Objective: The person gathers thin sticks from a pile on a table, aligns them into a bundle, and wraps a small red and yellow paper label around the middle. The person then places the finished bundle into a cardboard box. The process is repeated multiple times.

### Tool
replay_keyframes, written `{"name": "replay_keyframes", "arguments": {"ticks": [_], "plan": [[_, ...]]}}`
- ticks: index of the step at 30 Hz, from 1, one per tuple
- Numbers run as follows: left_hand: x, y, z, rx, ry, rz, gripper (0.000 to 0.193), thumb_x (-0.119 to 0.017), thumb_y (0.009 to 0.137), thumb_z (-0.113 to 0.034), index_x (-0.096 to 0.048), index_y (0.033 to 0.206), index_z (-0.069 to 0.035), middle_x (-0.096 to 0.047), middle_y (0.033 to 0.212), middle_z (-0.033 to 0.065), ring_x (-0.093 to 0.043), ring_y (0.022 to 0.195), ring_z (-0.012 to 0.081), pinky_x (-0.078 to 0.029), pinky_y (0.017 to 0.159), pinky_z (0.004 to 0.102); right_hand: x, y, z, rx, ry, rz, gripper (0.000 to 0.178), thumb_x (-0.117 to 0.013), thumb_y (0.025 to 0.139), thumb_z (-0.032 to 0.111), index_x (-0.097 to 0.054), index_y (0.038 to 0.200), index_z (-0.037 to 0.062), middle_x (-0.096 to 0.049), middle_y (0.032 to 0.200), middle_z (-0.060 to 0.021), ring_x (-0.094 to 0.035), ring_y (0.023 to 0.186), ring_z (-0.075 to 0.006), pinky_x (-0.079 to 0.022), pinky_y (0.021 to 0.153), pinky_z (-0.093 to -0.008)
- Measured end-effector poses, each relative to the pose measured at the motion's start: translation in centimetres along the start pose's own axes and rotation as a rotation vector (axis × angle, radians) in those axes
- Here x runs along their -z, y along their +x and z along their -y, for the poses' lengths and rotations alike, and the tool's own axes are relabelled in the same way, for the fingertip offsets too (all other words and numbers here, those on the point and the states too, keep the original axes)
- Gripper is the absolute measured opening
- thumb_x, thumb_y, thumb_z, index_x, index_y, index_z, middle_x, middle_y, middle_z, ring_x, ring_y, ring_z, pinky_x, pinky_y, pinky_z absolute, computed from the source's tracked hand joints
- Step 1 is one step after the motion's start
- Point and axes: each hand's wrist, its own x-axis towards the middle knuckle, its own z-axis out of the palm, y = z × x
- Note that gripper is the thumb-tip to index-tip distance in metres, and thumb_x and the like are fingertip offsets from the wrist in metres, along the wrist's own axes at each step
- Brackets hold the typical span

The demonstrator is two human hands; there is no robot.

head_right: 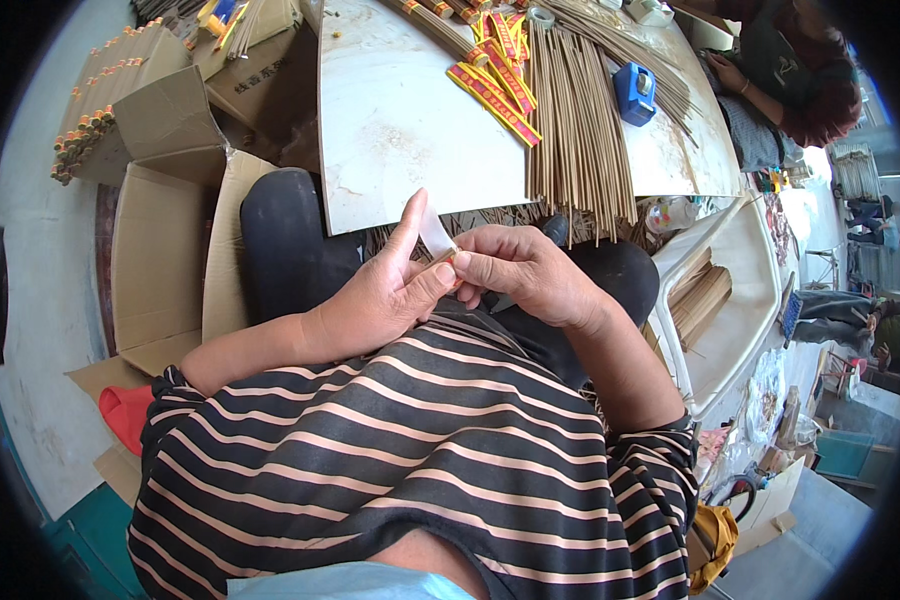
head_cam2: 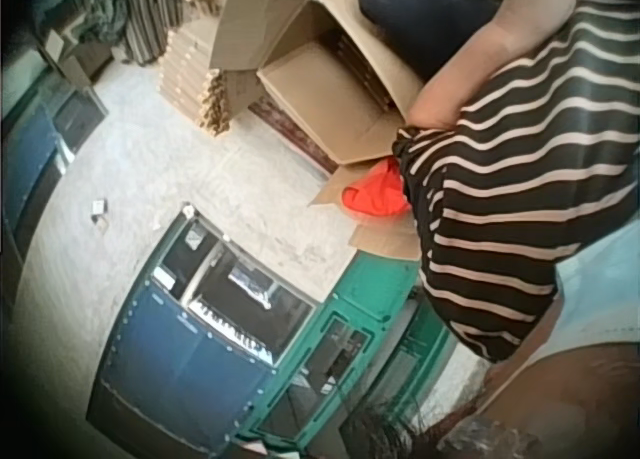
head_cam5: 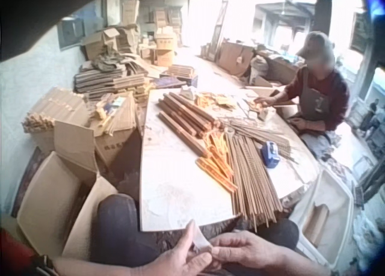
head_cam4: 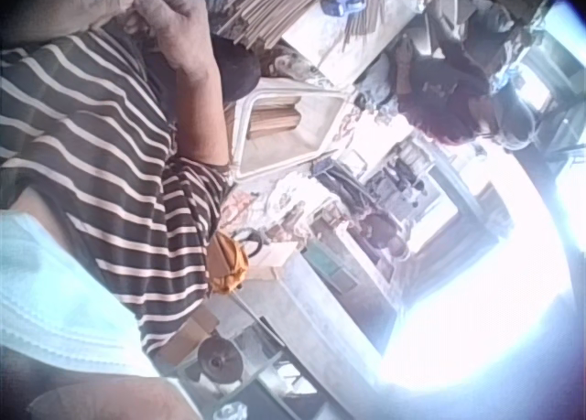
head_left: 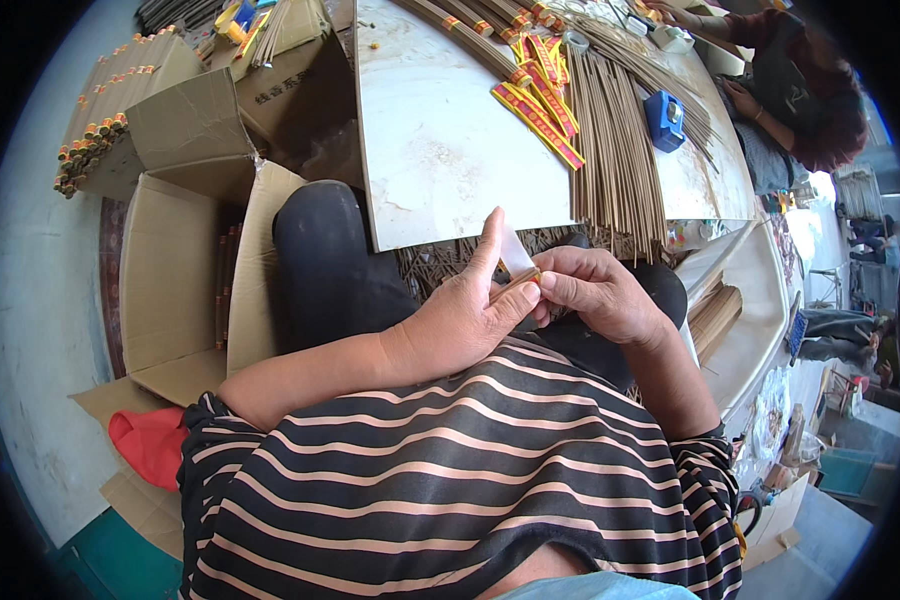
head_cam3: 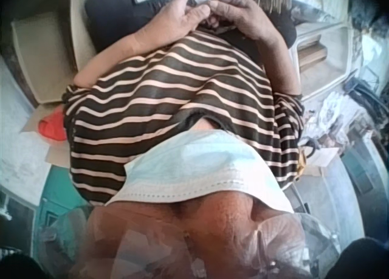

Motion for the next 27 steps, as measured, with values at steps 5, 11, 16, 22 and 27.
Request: {"name": "replay_keyframes", "arguments": {"ticks": [5,11,16,22,27], "plan": [[0.0,0.2,0.6,-0.028,-0.019,0.007,0.082,-0.048,0.095,-0.026,0.017,0.141,-0.006,-0.045,0.081,0.0034,-0.041,0.066,0.0067,-0.04,0.058,0.02,0.0,0.0,0.4,0.003,-0.039,0.004,0.029,-0.054,0.092,0.024,-0.059,0.105,-0.0022,-0.06,0.086,-0.0033,-0.056,0.076,-0.009,-0.048,0.07,-0.0223],[-0.1,0.1,1.1,-0.02,-0.035,0.0,0.085,-0.049,0.094,-0.027,0.018,0.14,-0.003,-0.046,0.081,0.0038,-0.043,0.067,0.0065,-0.041,0.06,0.0199,-0.3,-0.2,1.3,0.008,-0.205,-0.006,0.03,-0.054,0.092,0.022,-0.058,0.107,-0.0039,-0.061,0.087,-0.0053,-0.056,0.078,-0.0104,-0.048,0.073,-0.0247],[-0.1,0.1,0.9,-0.006,-0.034,0.005,0.085,-0.049,0.094,-0.031,0.016,0.14,0.0,-0.048,0.075,0.0032,-0.044,0.063,0.0063,-0.042,0.058,0.0198,-0.3,-0.4,1.4,0.181,-0.488,-0.01,0.028,-0.054,0.091,0.018,-0.059,0.107,-0.0038,-0.061,0.092,-0.0092,-0.058,0.082,-0.0154,-0.048,0.073,-0.0263],[0.1,-0.1,0.4,0.027,-0.055,0.028,0.084,-0.047,0.094,-0.036,0.013,0.14,0.002,-0.048,0.069,0.0025,-0.044,0.061,0.0064,-0.041,0.056,0.0196,-0.4,-0.5,1.7,0.381,-0.709,-0.017,0.021,-0.057,0.088,0.01,-0.061,0.105,-0.0004,-0.06,0.098,-0.0134,-0.06,0.088,-0.0214,-0.049,0.076,-0.029],[0.4,-0.2,-0.4,0.054,-0.114,0.053,0.082,-0.046,0.095,-0.036,0.012,0.14,0.002,-0.048,0.07,0.0031,-0.044,0.06,0.0065,-0.04,0.055,0.0193,-0.8,-0.5,1.5,0.414,-0.744,-0.065,0.018,-0.058,0.087,0.007,-0.062,0.103,0.0013,-0.059,0.101,-0.0133,-0.06,0.092,-0.0223,-0.049,0.078,-0.0299]]}}
